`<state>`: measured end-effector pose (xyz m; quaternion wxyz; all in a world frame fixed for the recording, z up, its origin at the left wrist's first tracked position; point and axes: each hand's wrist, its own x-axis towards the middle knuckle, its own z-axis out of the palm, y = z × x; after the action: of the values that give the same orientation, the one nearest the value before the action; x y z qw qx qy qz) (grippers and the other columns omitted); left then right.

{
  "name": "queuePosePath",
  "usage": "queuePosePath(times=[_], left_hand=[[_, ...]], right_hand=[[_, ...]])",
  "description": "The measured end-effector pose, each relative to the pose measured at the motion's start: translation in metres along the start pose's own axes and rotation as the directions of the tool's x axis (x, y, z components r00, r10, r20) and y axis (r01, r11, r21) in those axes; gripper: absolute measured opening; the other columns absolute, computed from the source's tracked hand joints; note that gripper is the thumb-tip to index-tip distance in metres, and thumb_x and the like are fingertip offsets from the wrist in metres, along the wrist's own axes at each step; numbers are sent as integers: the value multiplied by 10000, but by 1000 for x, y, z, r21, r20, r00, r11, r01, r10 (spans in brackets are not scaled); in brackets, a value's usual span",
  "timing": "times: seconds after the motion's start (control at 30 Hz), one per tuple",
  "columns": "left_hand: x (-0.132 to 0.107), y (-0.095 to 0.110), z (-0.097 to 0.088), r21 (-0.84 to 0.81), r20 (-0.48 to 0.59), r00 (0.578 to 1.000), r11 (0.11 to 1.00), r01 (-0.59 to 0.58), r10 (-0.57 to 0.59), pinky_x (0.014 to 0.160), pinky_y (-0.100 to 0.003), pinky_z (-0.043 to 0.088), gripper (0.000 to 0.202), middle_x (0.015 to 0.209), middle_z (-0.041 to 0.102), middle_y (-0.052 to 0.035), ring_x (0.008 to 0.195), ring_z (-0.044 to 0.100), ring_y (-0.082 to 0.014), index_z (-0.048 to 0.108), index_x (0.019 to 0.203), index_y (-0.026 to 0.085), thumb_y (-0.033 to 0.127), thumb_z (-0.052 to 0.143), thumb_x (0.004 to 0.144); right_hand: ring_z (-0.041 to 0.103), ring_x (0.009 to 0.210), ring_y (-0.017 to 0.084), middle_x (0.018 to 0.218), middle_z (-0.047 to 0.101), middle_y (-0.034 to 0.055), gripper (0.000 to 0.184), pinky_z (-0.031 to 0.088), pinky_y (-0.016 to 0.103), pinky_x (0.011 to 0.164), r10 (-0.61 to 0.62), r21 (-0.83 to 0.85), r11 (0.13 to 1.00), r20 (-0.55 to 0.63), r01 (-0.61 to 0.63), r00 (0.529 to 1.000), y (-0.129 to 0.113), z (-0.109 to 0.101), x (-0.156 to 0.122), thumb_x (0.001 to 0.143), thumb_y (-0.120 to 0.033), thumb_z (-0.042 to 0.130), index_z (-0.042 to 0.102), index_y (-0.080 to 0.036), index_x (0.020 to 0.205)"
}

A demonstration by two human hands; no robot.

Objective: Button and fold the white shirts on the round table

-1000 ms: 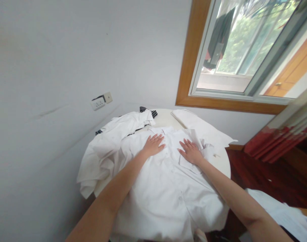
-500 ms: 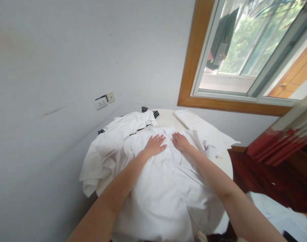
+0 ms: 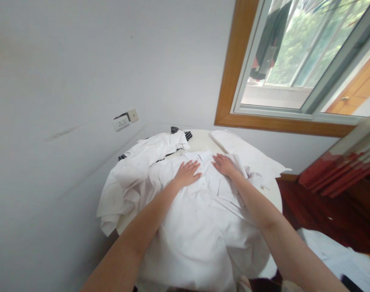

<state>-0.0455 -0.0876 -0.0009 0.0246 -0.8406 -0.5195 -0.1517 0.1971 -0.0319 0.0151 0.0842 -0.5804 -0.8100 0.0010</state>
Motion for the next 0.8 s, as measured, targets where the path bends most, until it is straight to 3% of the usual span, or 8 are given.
queuePosePath(times=[0.13,0.27,0.53,0.7,0.8], left_hand=[[1,-2,2,13,-15,1000,1000,-9,10,1129,-485,211,539,1468,392,-1,1372,317,-241,399,1400,327,529,317,908],[1,-3,4,23,-25,1000,1000,-10,10,1127,-489,212,552,1471,388,0,1377,307,-244,385,1407,334,549,299,906],[1,0,2,20,-11,1000,1000,7,-7,1132,-488,196,540,1474,385,-2,1378,304,-238,401,1396,336,546,294,910],[-3,16,-14,72,-101,995,997,22,-15,1134,-496,185,518,1440,437,-60,1349,346,-267,453,1368,272,495,349,912],[-16,29,-25,66,-98,995,998,5,1,1101,-428,281,454,1334,544,-92,1250,466,-229,523,1295,212,383,283,950]], right_hand=[[214,1403,246,1516,300,65,533,178,474,1119,-111,-16,994,-32,111,993,-16,-11,-24,961,-504,256,392,-261,1415],[194,1406,293,1533,259,51,576,177,589,1081,-144,12,990,42,144,989,-35,-6,-57,932,-596,251,357,-320,1426],[231,1401,236,1510,309,76,493,193,470,1120,-163,21,986,27,162,986,-23,-12,-87,968,-432,282,408,-247,1408],[218,1403,261,1506,313,82,510,181,510,1115,-230,2,973,5,230,973,-46,-18,-97,952,-470,323,415,-250,1403],[229,1401,251,1511,298,88,529,195,490,1119,-242,26,970,12,242,970,-60,-13,-104,958,-480,294,399,-234,1415]])
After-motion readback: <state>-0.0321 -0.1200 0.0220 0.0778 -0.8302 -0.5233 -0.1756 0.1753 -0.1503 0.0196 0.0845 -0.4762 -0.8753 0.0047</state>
